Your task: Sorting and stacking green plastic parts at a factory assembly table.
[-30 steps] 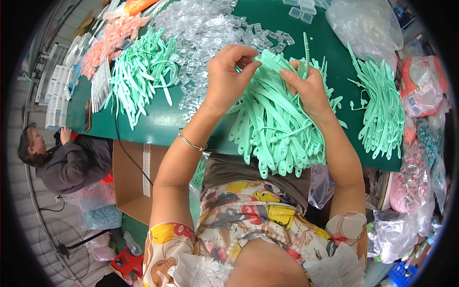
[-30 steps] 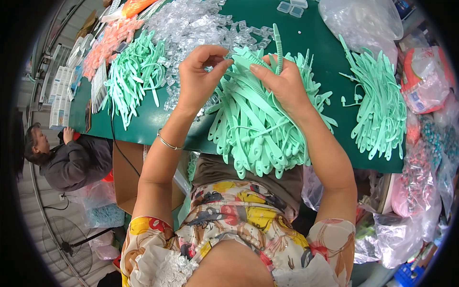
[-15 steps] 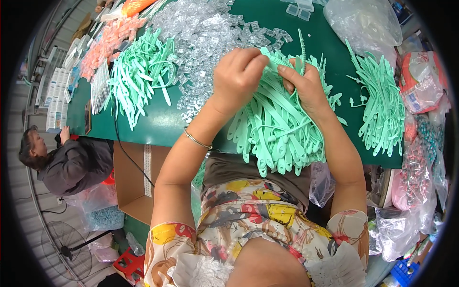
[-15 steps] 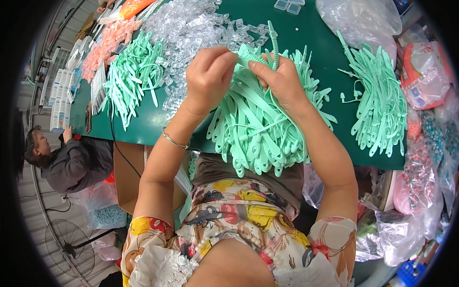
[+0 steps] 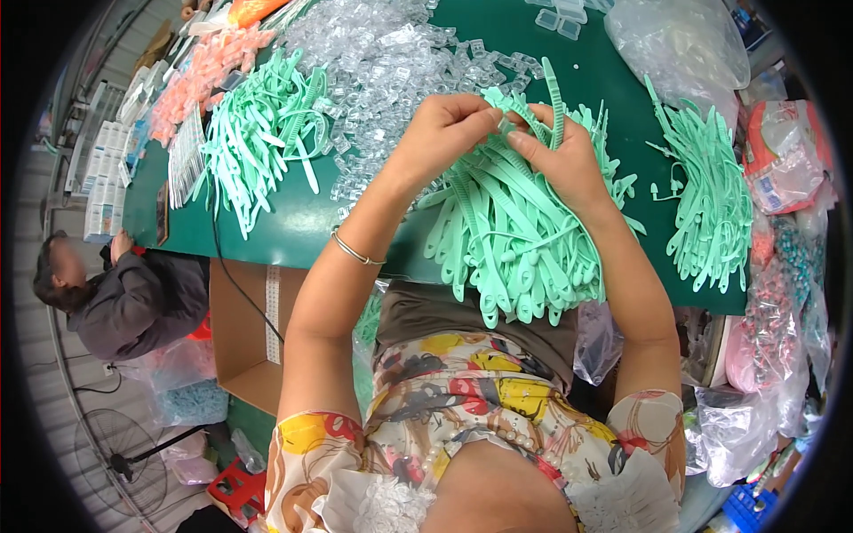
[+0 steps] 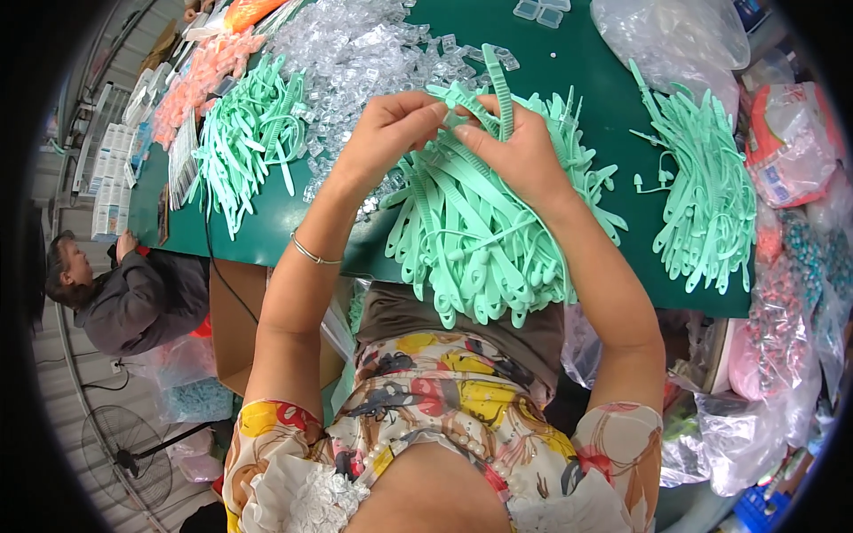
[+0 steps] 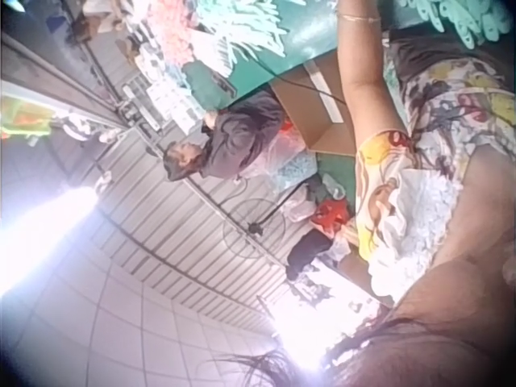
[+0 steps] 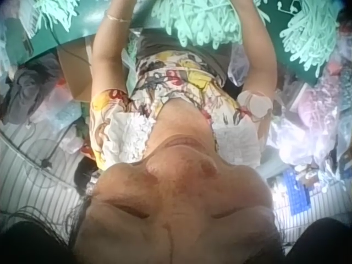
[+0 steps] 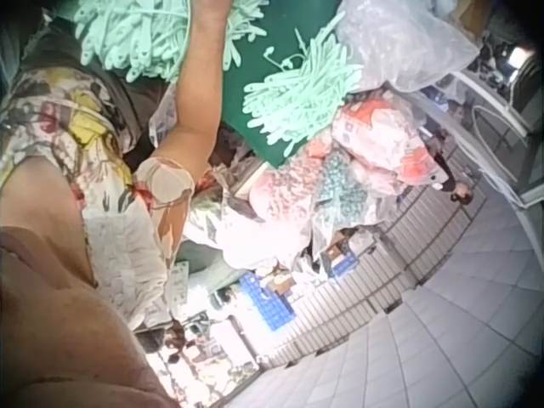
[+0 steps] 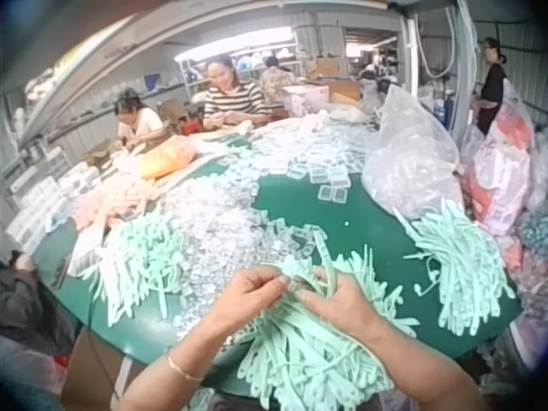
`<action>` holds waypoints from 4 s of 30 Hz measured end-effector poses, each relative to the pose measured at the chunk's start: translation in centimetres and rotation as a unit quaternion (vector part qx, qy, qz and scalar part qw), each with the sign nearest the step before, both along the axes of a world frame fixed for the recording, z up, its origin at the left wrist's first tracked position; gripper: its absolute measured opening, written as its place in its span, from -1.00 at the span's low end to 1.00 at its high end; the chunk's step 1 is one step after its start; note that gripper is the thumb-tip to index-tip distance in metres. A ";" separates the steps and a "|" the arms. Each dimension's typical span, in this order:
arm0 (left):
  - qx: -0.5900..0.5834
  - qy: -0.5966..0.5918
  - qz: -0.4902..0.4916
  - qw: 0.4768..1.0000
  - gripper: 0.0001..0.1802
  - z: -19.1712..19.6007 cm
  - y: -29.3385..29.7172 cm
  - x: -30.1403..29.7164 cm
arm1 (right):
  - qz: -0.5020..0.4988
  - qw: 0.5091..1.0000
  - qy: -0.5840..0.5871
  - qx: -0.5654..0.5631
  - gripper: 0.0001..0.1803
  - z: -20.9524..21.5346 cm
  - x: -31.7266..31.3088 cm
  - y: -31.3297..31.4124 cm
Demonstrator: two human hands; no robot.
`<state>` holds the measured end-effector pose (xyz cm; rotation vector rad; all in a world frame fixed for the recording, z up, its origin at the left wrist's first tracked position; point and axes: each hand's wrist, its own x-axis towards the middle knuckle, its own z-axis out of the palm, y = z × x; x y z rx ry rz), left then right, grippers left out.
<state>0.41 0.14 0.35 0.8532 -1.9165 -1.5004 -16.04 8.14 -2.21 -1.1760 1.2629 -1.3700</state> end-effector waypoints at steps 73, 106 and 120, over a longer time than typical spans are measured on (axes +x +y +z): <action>-0.437 -0.400 -0.093 0.800 -0.84 -1.2 -0.5 5.3 | 0.008 0.999 -0.050 -0.012 -0.80 0.6 0.0 0.0; -0.323 0.032 0.175 0.929 -0.84 -0.7 0.8 0.1 | -0.021 0.999 -0.047 0.002 -0.72 0.8 0.1 0.4; 0.176 0.083 0.009 0.981 -0.78 0.0 -0.3 0.4 | -0.031 0.999 0.013 -0.034 -0.74 0.3 0.5 0.3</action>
